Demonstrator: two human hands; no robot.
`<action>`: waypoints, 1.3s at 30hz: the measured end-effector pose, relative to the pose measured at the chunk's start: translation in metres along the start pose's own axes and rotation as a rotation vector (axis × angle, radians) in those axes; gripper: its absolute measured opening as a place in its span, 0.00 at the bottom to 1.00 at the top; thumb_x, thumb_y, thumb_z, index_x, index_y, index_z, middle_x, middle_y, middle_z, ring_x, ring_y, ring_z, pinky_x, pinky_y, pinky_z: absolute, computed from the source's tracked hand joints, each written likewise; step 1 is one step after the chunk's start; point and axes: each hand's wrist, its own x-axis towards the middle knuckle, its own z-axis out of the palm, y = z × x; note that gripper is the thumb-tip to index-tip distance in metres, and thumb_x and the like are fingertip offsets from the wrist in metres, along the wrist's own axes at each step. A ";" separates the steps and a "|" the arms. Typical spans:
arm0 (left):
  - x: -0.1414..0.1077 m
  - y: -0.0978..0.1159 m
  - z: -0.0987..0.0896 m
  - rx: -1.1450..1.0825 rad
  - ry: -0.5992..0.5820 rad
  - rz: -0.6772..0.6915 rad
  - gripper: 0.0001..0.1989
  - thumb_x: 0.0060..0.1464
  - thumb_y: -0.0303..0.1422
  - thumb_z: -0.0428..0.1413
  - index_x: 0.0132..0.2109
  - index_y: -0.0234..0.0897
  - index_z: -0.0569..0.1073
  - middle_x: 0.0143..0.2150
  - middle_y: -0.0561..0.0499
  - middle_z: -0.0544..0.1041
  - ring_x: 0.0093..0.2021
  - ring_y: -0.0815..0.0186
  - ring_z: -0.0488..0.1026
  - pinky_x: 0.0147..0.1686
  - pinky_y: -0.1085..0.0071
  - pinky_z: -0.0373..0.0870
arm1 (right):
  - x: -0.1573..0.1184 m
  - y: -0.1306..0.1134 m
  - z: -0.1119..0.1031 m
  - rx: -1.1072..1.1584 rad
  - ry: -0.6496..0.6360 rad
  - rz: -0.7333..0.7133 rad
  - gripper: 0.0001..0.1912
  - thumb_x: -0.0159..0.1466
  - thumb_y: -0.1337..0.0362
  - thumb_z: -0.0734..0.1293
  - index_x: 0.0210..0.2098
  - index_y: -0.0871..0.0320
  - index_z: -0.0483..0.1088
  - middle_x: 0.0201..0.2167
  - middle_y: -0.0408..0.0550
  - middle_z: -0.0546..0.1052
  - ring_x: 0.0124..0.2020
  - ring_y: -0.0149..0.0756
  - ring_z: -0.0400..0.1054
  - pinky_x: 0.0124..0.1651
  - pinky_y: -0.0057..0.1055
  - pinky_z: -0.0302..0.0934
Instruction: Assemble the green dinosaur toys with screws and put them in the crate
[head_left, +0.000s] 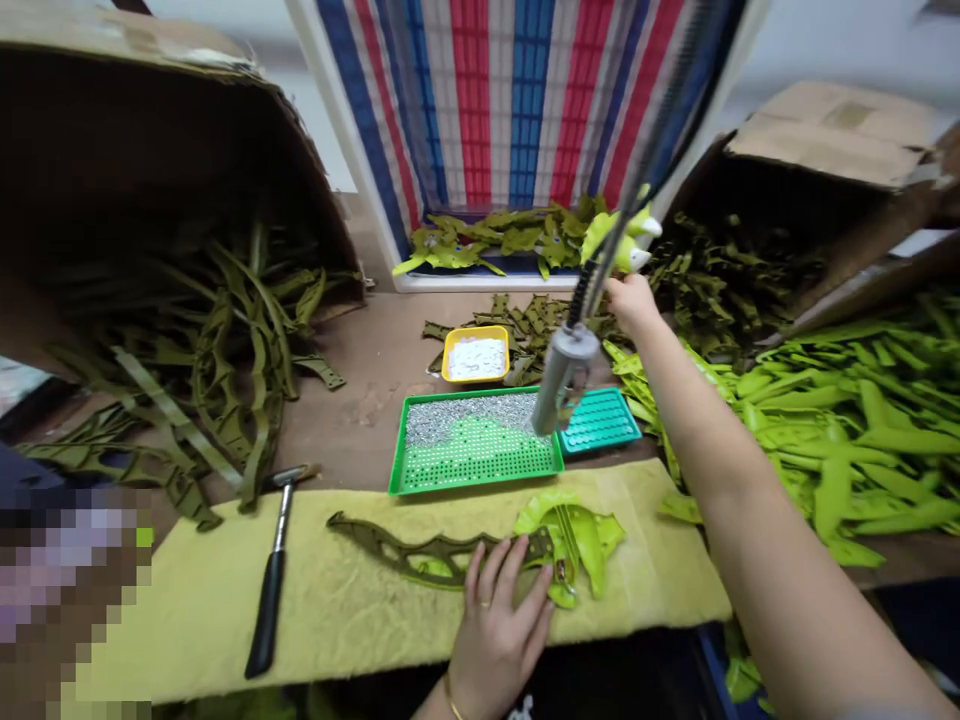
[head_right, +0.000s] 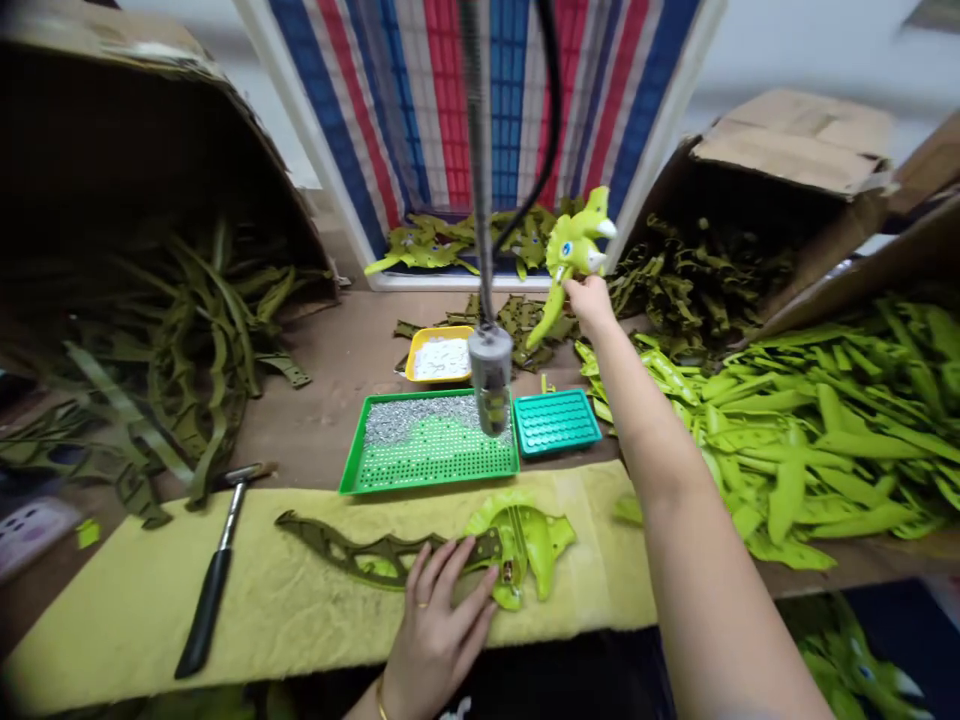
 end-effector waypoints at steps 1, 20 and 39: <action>0.000 0.000 -0.001 -0.008 0.000 -0.004 0.16 0.53 0.36 0.61 0.50 0.44 0.77 0.58 0.42 0.72 0.62 0.54 0.64 0.65 0.50 0.55 | -0.011 0.003 -0.018 0.141 0.034 -0.010 0.18 0.60 0.57 0.62 0.47 0.59 0.66 0.42 0.51 0.77 0.43 0.37 0.73 0.45 0.36 0.69; 0.068 0.004 -0.054 -1.282 0.070 -1.001 0.15 0.44 0.43 0.66 0.34 0.36 0.81 0.35 0.49 0.80 0.34 0.65 0.76 0.38 0.70 0.75 | -0.338 0.056 -0.107 -0.161 -0.364 -0.389 0.44 0.61 0.49 0.66 0.70 0.50 0.43 0.69 0.57 0.53 0.69 0.51 0.50 0.69 0.58 0.46; -0.006 -0.034 -0.084 -1.085 0.175 -1.529 0.11 0.43 0.26 0.59 0.34 0.36 0.64 0.26 0.46 0.80 0.30 0.61 0.81 0.33 0.68 0.79 | -0.319 0.063 -0.063 -0.401 -0.540 -0.598 0.35 0.59 0.56 0.65 0.65 0.50 0.58 0.60 0.55 0.66 0.59 0.53 0.62 0.61 0.56 0.58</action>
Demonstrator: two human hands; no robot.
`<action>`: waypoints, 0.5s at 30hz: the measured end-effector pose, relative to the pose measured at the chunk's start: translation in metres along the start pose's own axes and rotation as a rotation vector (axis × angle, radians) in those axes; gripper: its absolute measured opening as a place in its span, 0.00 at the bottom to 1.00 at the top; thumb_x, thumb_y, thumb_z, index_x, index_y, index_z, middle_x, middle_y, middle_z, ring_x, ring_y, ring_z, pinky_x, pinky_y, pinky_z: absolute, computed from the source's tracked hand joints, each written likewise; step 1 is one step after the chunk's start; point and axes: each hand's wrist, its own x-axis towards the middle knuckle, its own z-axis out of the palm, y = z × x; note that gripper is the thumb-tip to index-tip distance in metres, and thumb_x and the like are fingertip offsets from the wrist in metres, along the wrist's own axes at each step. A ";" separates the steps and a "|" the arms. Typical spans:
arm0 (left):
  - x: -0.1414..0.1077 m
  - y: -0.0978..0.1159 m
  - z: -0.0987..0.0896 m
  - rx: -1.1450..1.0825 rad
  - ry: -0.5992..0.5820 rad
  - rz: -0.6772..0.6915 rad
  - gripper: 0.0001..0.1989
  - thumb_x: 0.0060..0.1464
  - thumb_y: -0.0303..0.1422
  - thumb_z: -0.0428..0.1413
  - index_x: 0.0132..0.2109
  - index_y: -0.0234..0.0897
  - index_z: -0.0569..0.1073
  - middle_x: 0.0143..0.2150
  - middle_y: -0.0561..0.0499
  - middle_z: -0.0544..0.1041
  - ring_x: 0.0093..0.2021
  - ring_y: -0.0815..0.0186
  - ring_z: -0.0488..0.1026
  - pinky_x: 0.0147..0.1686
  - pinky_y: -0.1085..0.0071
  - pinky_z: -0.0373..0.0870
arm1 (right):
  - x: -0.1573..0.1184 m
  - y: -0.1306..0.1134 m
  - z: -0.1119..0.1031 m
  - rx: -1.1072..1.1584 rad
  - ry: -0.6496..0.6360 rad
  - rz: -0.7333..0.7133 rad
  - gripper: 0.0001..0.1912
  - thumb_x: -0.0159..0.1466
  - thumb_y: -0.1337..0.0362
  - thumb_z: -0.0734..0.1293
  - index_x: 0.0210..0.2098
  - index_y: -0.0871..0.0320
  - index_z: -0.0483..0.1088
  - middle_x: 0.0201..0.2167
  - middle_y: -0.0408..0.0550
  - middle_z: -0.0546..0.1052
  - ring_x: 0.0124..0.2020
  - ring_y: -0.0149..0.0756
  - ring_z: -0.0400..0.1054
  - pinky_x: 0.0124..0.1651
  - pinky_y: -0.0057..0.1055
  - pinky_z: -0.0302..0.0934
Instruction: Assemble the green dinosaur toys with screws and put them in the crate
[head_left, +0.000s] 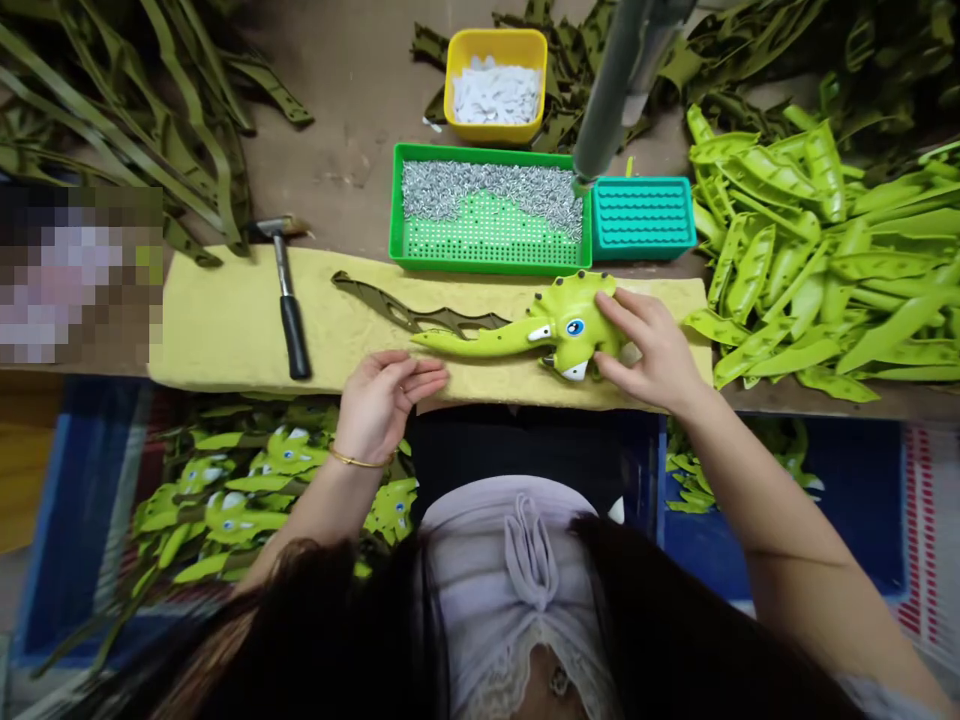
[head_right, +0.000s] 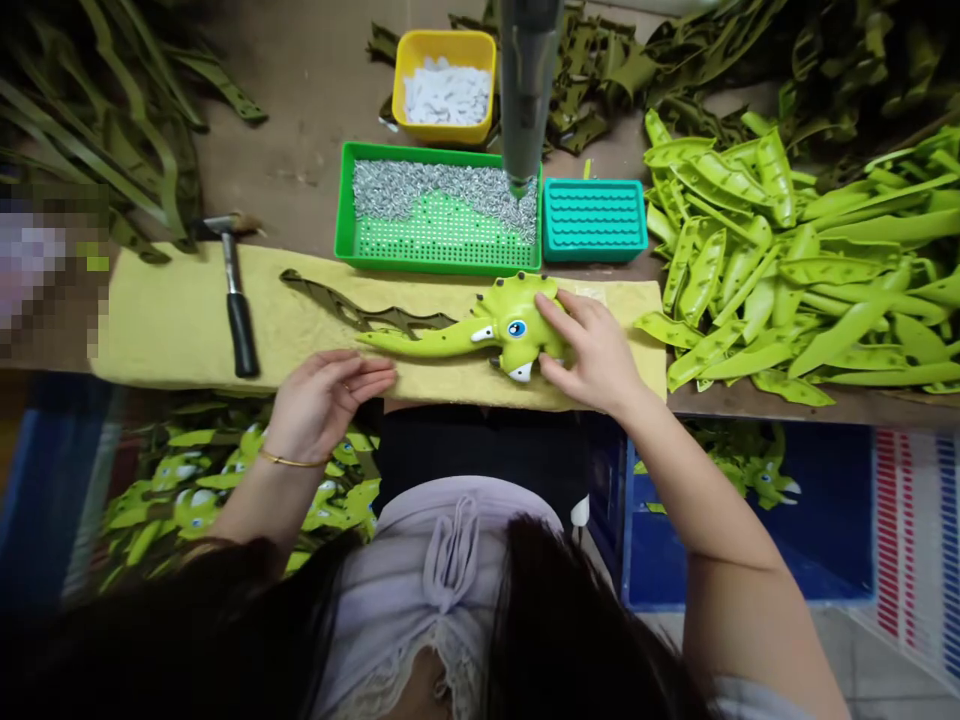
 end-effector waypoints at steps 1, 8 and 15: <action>0.000 0.000 0.001 -0.010 0.006 -0.004 0.11 0.42 0.25 0.58 0.34 0.36 0.64 0.26 0.46 0.80 0.31 0.60 0.81 0.34 0.67 0.79 | 0.000 0.000 0.000 -0.018 0.006 -0.001 0.35 0.59 0.57 0.65 0.65 0.50 0.57 0.60 0.56 0.66 0.59 0.53 0.62 0.61 0.56 0.58; 0.000 0.001 0.004 -0.028 0.012 -0.004 0.10 0.43 0.25 0.58 0.34 0.36 0.65 0.27 0.45 0.81 0.33 0.59 0.81 0.38 0.64 0.79 | -0.001 -0.004 0.003 -0.055 -0.014 -0.002 0.36 0.60 0.56 0.64 0.67 0.50 0.54 0.60 0.57 0.65 0.59 0.54 0.61 0.61 0.57 0.58; 0.001 -0.002 0.001 -0.001 0.013 -0.007 0.10 0.46 0.28 0.58 0.36 0.35 0.65 0.29 0.43 0.80 0.35 0.57 0.81 0.42 0.59 0.78 | -0.003 -0.002 0.007 -0.039 -0.041 0.020 0.36 0.61 0.55 0.63 0.68 0.49 0.53 0.60 0.55 0.64 0.60 0.56 0.60 0.62 0.58 0.57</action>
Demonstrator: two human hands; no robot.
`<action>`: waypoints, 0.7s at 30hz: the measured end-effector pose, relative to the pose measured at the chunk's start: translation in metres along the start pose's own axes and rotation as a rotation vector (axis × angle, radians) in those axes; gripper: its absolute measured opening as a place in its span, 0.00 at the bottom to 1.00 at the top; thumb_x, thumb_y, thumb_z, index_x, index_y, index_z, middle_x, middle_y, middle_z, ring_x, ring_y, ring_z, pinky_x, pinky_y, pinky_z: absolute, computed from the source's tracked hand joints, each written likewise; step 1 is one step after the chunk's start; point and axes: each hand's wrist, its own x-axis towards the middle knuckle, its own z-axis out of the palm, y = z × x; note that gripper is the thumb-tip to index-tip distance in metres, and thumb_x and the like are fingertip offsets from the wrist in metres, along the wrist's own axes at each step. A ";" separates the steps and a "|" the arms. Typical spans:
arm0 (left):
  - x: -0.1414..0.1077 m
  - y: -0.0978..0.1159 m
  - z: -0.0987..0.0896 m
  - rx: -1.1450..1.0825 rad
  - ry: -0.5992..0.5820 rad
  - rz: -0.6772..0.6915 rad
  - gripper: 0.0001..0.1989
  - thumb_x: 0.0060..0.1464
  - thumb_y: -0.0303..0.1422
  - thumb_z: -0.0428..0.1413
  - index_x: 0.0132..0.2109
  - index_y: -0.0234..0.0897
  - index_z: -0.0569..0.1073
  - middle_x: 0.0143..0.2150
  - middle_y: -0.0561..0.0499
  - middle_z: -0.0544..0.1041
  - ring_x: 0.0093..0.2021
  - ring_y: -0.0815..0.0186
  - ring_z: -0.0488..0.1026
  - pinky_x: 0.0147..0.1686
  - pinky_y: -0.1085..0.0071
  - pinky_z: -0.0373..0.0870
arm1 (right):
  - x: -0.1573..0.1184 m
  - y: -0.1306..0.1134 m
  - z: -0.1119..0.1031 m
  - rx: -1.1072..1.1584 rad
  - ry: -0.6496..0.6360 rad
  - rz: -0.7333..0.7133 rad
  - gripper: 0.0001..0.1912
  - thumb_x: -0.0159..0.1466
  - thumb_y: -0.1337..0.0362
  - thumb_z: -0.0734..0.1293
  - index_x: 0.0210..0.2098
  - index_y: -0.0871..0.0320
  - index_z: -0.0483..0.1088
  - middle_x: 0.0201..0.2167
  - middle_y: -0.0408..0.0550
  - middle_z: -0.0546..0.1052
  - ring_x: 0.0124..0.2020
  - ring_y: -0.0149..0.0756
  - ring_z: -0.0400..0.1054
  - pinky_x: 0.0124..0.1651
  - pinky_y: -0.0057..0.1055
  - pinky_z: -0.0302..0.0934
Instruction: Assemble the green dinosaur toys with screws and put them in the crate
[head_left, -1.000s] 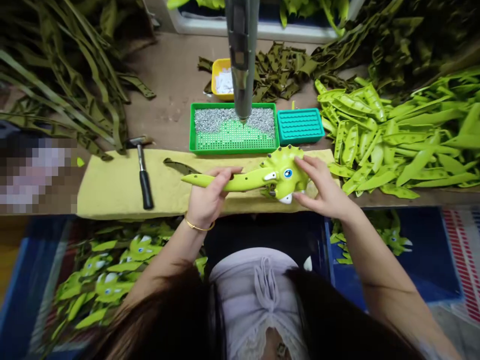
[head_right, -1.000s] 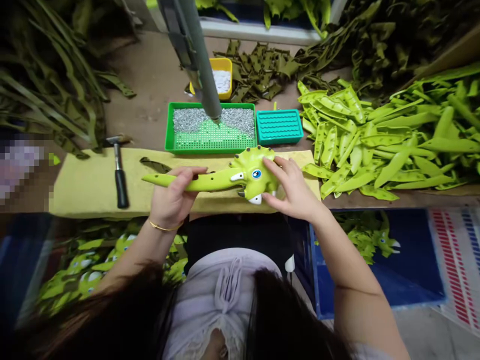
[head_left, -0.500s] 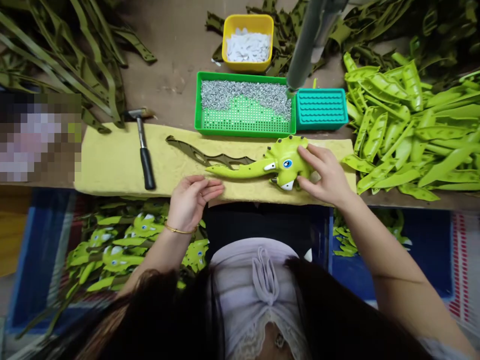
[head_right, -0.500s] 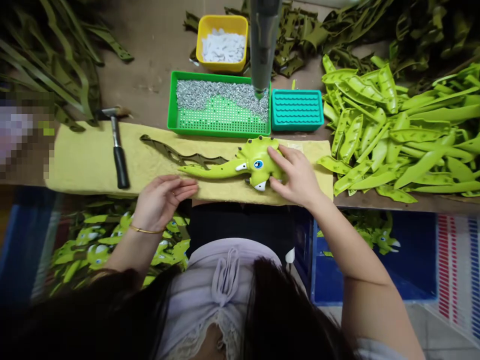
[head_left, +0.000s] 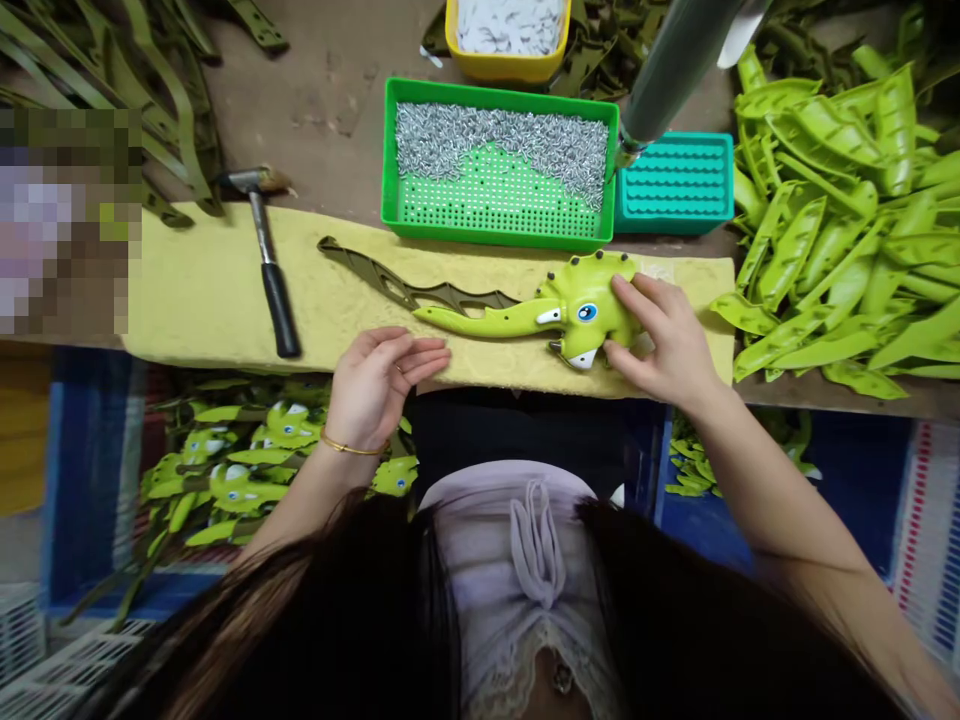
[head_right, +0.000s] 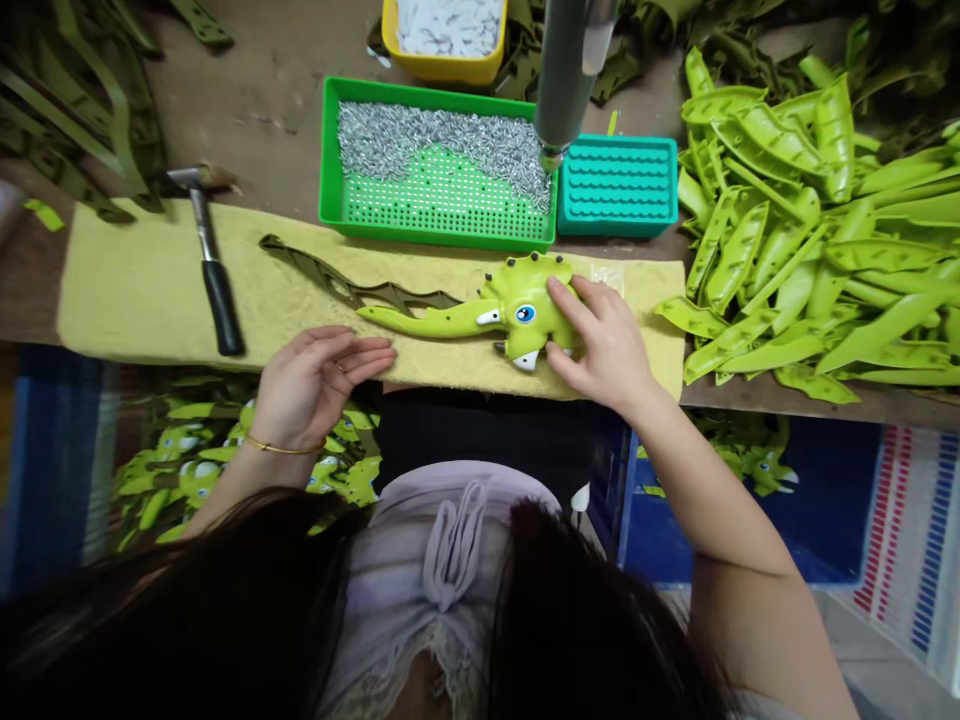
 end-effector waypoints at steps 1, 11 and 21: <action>0.000 0.000 0.000 0.001 -0.001 -0.002 0.09 0.46 0.28 0.58 0.36 0.35 0.65 0.29 0.43 0.81 0.35 0.57 0.81 0.42 0.59 0.78 | 0.000 0.000 0.000 -0.007 -0.007 0.004 0.36 0.62 0.55 0.63 0.68 0.49 0.53 0.60 0.55 0.64 0.60 0.56 0.60 0.61 0.58 0.57; 0.003 0.005 0.020 -0.035 -0.111 -0.060 0.07 0.49 0.29 0.60 0.36 0.32 0.71 0.33 0.43 0.81 0.38 0.59 0.81 0.47 0.59 0.77 | -0.002 -0.003 0.013 0.020 -0.022 0.076 0.36 0.62 0.52 0.61 0.68 0.51 0.53 0.61 0.56 0.63 0.61 0.55 0.58 0.62 0.57 0.55; 0.011 0.022 0.041 0.089 -0.225 0.246 0.06 0.57 0.32 0.58 0.36 0.54 0.76 0.36 0.70 0.80 0.40 0.71 0.74 0.38 0.74 0.76 | 0.005 -0.021 0.000 0.705 0.194 0.650 0.28 0.64 0.40 0.52 0.30 0.58 0.66 0.28 0.47 0.70 0.33 0.34 0.65 0.40 0.33 0.64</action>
